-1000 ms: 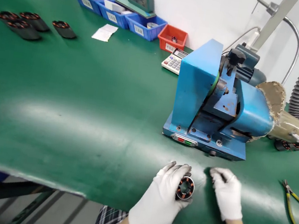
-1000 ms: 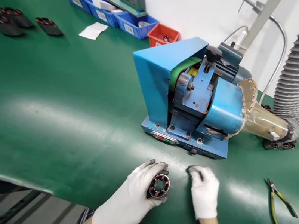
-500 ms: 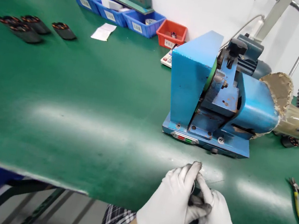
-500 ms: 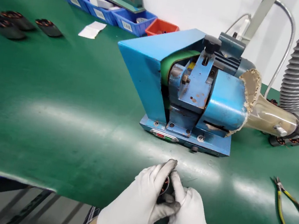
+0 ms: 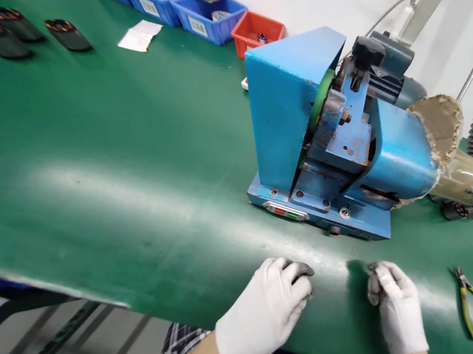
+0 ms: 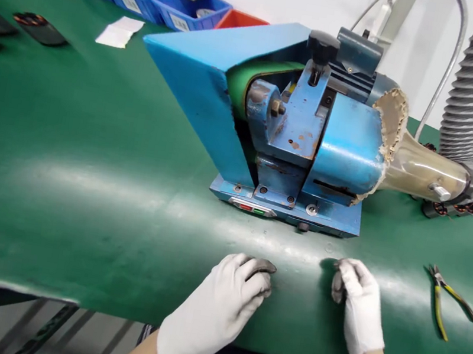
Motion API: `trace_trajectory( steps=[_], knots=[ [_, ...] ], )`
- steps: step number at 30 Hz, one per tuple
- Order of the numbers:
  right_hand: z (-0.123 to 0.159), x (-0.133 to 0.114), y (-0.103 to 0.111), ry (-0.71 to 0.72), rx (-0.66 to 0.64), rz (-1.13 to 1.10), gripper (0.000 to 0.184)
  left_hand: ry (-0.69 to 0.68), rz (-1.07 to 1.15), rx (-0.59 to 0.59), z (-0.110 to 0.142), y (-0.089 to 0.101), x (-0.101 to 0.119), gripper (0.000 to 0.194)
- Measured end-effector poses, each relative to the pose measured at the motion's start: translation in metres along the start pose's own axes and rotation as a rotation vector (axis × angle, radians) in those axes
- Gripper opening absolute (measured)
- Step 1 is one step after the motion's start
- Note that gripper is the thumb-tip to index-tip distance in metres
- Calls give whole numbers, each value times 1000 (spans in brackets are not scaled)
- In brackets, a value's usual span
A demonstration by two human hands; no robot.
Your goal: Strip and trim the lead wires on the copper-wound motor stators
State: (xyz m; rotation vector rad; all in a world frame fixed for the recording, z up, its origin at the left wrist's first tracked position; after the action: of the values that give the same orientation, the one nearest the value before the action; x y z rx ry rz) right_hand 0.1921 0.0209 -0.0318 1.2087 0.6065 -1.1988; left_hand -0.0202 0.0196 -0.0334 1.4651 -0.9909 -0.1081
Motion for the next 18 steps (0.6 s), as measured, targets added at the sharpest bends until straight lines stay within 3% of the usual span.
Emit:
trace_trajectory(
  steps=[2,5,7,10,13,14,18],
  knots=[
    [8,-4,2,208,98,137,12,-2,-6,13,-1,-1,0,13],
    [23,-9,-21,733,33,521,17,-7,-20,48,-1,-1,2,13],
    [28,-7,-39,957,10,634,22,9,-7,62,0,1,4,13],
    [25,0,-54,989,51,629,21,95,118,39,4,7,2,17],
    [19,6,-58,917,46,608,18,220,197,7,9,10,-9,59],
    [19,7,-58,899,43,608,20,245,191,-5,10,11,-13,64],
    [24,-3,-55,852,48,623,33,279,282,8,13,11,-19,51]
  ],
)
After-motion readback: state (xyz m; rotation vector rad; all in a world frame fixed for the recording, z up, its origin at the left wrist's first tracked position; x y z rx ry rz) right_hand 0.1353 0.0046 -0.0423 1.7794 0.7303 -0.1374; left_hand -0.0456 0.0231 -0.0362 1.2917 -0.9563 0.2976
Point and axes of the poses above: each hand's wrist, its own z-axis away from the middle knuckle, its own y-axis out of the back of the hand, x = y × z, the point moved 1 cm from there along -z, towards the middle knuckle, and after that the axes turned 8 degrees about -y, right-handed, at the moved point
